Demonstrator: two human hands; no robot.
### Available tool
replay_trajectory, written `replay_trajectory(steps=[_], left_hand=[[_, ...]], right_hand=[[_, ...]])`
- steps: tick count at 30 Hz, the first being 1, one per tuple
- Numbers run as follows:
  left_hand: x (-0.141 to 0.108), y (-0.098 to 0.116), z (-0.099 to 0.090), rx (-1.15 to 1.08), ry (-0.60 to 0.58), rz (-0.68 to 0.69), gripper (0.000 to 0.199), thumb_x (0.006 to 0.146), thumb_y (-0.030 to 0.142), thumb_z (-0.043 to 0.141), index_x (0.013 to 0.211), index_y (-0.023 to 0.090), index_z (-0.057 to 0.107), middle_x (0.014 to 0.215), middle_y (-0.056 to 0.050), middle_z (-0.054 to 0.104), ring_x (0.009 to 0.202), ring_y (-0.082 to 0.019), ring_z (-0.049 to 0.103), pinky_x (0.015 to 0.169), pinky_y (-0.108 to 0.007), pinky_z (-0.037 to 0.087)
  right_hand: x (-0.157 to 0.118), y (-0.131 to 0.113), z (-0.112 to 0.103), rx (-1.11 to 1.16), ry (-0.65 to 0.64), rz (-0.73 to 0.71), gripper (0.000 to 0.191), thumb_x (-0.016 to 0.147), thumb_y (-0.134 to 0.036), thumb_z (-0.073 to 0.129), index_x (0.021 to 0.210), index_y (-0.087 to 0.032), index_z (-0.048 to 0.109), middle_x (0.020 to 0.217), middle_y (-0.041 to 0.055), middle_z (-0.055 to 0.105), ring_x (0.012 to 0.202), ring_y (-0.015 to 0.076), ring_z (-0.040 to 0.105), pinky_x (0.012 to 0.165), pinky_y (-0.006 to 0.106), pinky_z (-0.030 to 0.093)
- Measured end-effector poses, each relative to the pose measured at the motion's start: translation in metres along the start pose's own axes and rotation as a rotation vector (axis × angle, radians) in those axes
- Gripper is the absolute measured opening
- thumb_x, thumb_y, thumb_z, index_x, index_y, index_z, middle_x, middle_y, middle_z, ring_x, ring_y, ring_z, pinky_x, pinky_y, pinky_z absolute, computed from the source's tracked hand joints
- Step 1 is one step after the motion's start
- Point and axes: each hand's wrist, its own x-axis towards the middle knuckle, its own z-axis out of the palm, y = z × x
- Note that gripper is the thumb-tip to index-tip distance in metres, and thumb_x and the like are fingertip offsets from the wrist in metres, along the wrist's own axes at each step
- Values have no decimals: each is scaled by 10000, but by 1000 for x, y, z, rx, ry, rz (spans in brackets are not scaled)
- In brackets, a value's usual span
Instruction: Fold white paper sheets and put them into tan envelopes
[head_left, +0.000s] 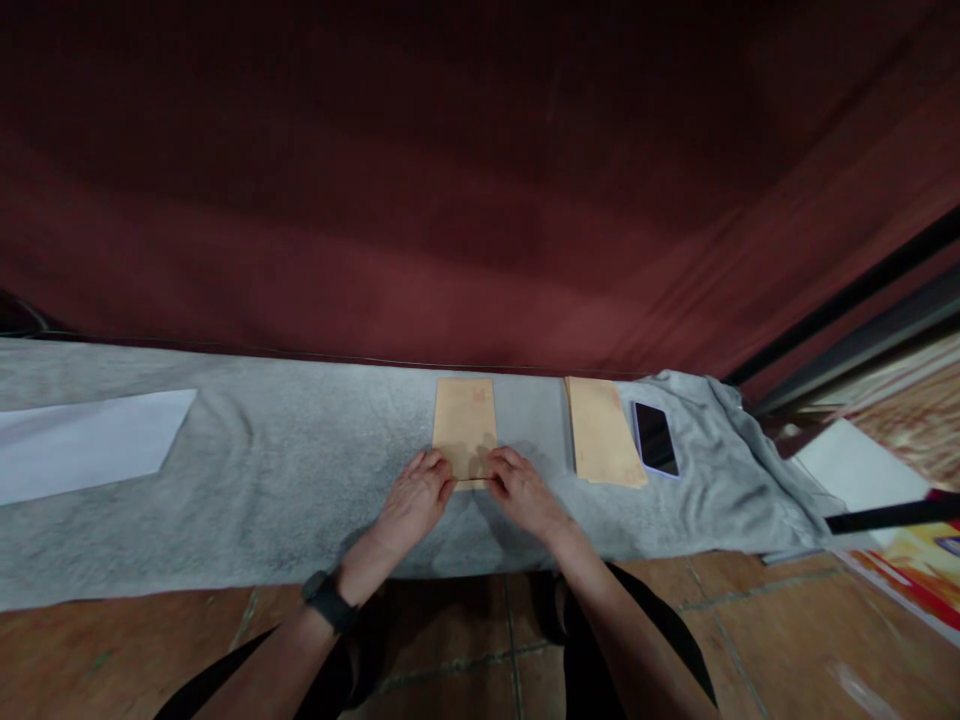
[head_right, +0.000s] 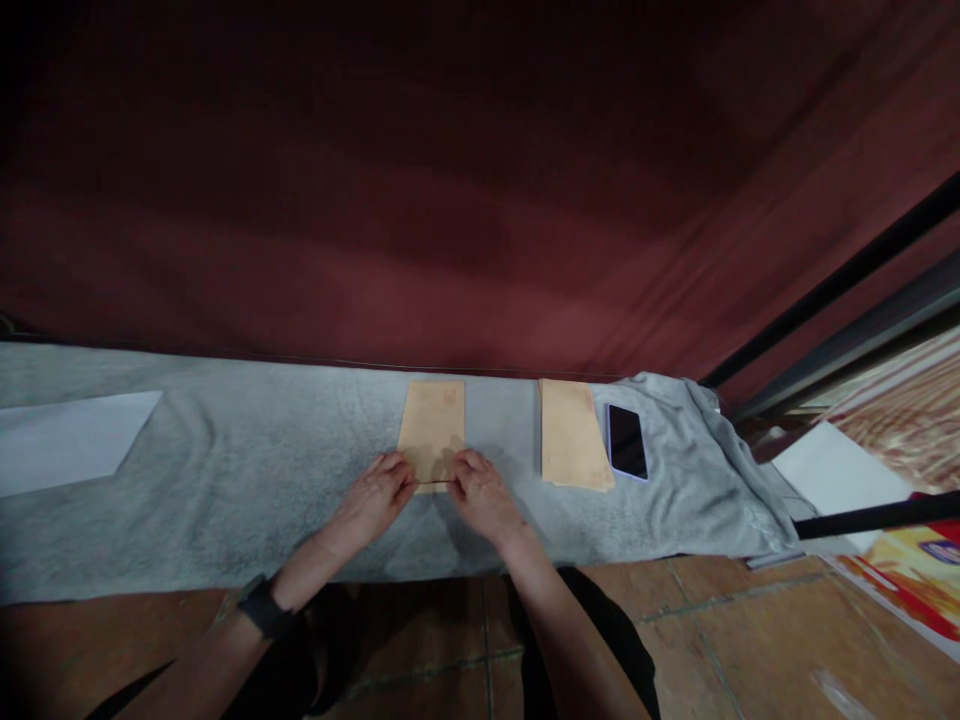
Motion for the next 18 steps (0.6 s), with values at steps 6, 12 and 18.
replay_trajectory(steps=[6,12,18], left_hand=[[0,-2,5,-1,16,11,172,945,176,483,888,196,644,968,-83,633,994,-259,590,982,-449,480],[-4,2,8,55,23,-3,189,957,156,457,921,185,640,978,-92,627,993,-262,577,950,-432,488],[-6,5,6,32,47,-38,177,965,185,452,899,193,615,959,-81,615,958,-256,569,902,-412,497]], right_hand=[[-5,-24,14,-50,62,-9,320,981,-140,476,1248,-204,641,1329,108,639,1274,231,565,1096,447,467],[-29,-47,41,-140,5,-76,589,1033,-374,491,1546,-102,393,1602,161,420,1487,263,382,1235,462,338],[-40,-35,35,-222,11,-81,652,1051,-435,445,1609,-141,276,1647,135,332,1531,249,307,1250,466,312]])
